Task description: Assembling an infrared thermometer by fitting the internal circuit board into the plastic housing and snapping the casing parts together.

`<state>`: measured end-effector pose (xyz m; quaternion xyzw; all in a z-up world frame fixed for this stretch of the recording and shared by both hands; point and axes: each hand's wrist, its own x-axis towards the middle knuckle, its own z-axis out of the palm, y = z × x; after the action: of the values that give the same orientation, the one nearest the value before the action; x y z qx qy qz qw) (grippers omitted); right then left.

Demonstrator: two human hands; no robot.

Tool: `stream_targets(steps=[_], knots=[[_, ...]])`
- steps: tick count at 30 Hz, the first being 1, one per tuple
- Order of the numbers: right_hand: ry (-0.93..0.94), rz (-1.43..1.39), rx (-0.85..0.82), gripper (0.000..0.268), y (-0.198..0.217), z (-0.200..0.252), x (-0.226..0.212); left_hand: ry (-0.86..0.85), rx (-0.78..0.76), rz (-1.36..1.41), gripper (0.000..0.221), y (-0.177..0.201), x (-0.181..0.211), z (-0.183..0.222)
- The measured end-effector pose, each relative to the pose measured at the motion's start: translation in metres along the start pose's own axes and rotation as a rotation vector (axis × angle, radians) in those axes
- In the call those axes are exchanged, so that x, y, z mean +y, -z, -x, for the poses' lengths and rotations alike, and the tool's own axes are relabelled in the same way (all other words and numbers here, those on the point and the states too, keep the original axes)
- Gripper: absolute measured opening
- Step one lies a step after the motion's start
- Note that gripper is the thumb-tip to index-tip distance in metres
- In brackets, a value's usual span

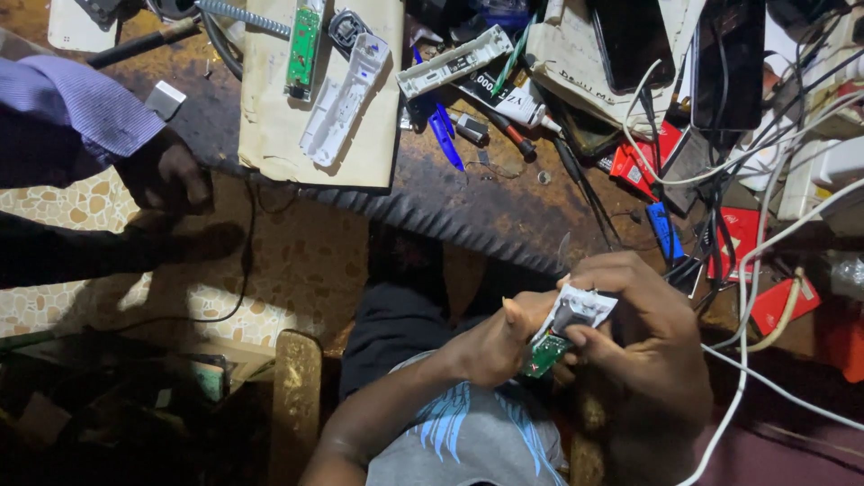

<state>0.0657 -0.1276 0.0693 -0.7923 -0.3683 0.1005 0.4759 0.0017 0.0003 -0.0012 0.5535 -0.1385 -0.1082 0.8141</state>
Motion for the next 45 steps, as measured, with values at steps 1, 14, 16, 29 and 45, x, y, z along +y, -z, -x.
stream_targets(steps=[1, 14, 16, 29, 45], knots=[[0.002, 0.001, 0.001, 0.034, -0.002, 0.000, 0.000, -0.002, -0.001, -0.002, 0.097, 0.000, 0.006, -0.001], [-0.282, -0.466, 0.004, 0.035, -0.009, 0.006, 0.065, -0.098, 0.225, 0.269, 0.036, 0.004, -0.044, -0.020], [-0.276, -0.472, 0.022, 0.036, -0.012, 0.008, 0.069, -0.092, 0.253, 0.334, 0.036, 0.004, -0.051, -0.019], [-0.261, -0.389, 0.212, 0.029, -0.035, 0.007, 0.075, -0.019, 0.364, 0.382, 0.035, 0.009, -0.062, -0.020], [-0.324, 0.149, 0.298, 0.015, -0.064, 0.043, 0.044, -0.072, 0.631, 0.649, 0.051, 0.045, -0.048, 0.007]])
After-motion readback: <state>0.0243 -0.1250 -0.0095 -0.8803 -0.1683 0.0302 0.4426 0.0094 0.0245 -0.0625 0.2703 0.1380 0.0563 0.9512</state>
